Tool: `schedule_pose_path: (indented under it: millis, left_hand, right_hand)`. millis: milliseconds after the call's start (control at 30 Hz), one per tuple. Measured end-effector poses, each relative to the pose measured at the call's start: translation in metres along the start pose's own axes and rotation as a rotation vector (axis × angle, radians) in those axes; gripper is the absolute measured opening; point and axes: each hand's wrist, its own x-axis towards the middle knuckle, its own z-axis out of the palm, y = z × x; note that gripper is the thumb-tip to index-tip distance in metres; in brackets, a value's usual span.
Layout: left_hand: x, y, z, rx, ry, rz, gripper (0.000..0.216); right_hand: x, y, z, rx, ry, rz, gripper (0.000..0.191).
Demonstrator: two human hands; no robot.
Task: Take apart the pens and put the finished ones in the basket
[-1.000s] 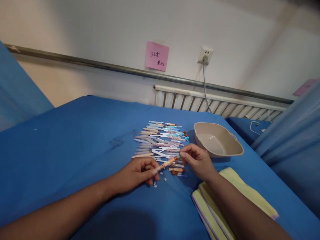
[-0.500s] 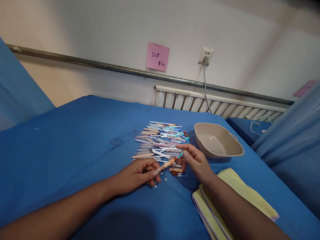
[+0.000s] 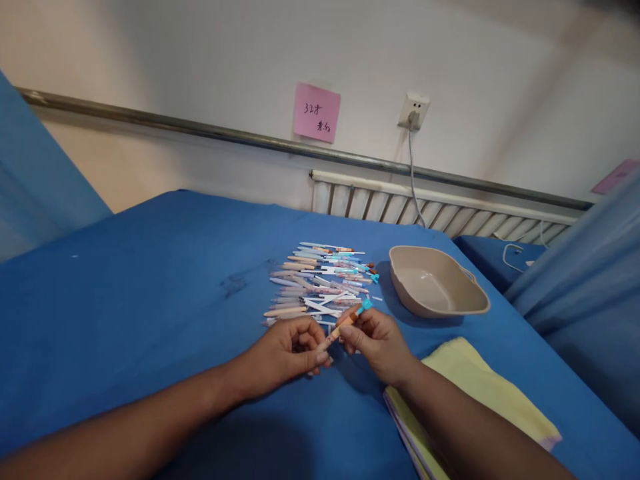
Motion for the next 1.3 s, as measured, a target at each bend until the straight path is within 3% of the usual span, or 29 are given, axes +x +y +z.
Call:
schedule_pose_path:
  millis: [300, 600, 733, 867, 1000, 1133, 1300]
  left_hand:
    - [0.002, -0.003, 0.002, 0.0, -0.001, -0.019, 0.033]
    - [0.003, -0.009, 0.003, 0.003, -0.013, 0.004, 0.031]
    - [0.005, -0.006, 0.004, 0.027, 0.012, 0.002, 0.034]
    - [0.007, 0.0, 0.005, 0.064, 0.08, 0.014, 0.037]
    - [0.018, 0.014, 0.0, 0.166, 0.162, 0.102, 0.033]
    - [0.045, 0.046, -0.001, 0.378, 0.206, 0.173, 0.029]
    - [0.099, 0.093, 0.026, 0.657, 0.199, 0.268, 0.031]
  right_hand:
    - [0.001, -0.002, 0.003, -0.039, -0.058, 0.065, 0.036]
    - [-0.001, 0.0, 0.008, -0.043, -0.06, 0.028, 0.03]
    - [0.0, 0.006, 0.009, -0.019, -0.107, 0.088, 0.035]
    - [0.001, 0.008, 0.006, -0.176, -0.078, 0.112, 0.04]
    - [0.001, 0.0, 0.0, -0.424, -0.159, -0.031, 0.035]
    - [0.002, -0.007, -0.003, -0.668, -0.276, -0.164, 0.037]
    - [0.007, -0.008, -0.004, -0.843, -0.385, -0.161, 0.036]
